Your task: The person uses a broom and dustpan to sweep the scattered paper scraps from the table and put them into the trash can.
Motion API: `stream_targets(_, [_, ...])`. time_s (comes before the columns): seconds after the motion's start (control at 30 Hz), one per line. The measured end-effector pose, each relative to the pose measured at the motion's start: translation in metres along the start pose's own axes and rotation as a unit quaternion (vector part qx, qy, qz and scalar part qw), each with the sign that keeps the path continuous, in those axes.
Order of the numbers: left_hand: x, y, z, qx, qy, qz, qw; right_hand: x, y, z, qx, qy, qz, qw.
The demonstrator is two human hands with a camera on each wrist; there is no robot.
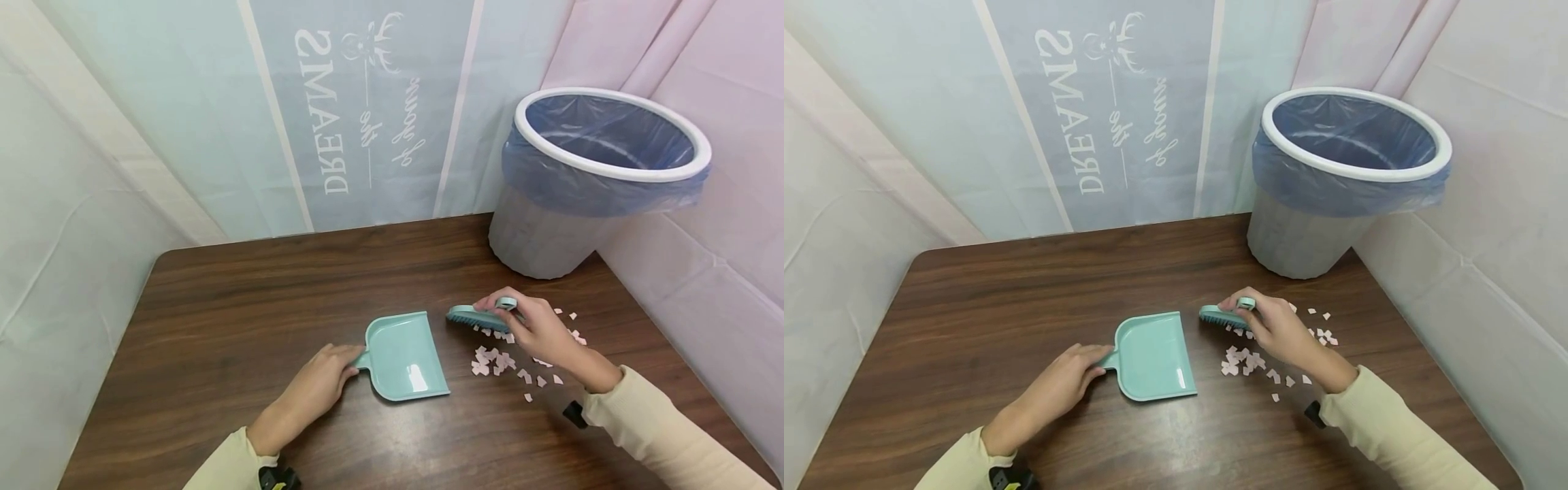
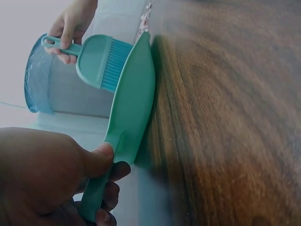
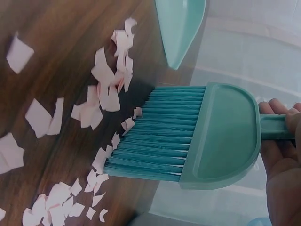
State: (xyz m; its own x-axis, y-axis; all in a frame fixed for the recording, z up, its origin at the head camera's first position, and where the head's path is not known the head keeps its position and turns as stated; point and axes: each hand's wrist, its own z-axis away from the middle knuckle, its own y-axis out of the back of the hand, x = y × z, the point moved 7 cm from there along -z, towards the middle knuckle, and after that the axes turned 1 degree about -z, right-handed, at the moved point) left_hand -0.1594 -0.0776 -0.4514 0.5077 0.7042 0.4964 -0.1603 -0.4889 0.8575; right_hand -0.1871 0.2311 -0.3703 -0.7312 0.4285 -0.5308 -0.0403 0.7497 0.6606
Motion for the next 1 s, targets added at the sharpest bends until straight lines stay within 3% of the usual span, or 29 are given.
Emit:
stream_targets(0.27, [-0.001,0.001,0.001,0.004,-0.009,-0.005,0.9999,-0.014,-0.001,0.004,0.004,-0.002,-0.017,1.0])
stream_targets(0.53, [-0.002,0.0,0.0,-0.005,-0.003,-0.003,1.0,-0.017,0.023,-0.007,-0.007,-0.013,-0.093,0.996])
stream_targets(0.63, [-0.002,0.001,0.0,-0.007,-0.003,-0.004,1.0,-0.014,0.027,-0.009,-0.051,-0.036,-0.159,0.985])
stream_targets(0.77, [-0.002,0.001,-0.001,-0.01,-0.003,-0.002,0.9999,-0.007,0.02,-0.004,-0.121,-0.058,-0.25,0.959])
stream_targets(0.87, [-0.003,0.001,-0.002,-0.013,-0.004,0.0,0.9999,-0.002,0.012,0.001,-0.154,-0.066,-0.282,0.945])
stream_targets(1.0, [-0.003,0.002,-0.002,-0.015,-0.002,0.002,0.9999,0.004,0.002,0.004,-0.169,-0.087,-0.293,0.937])
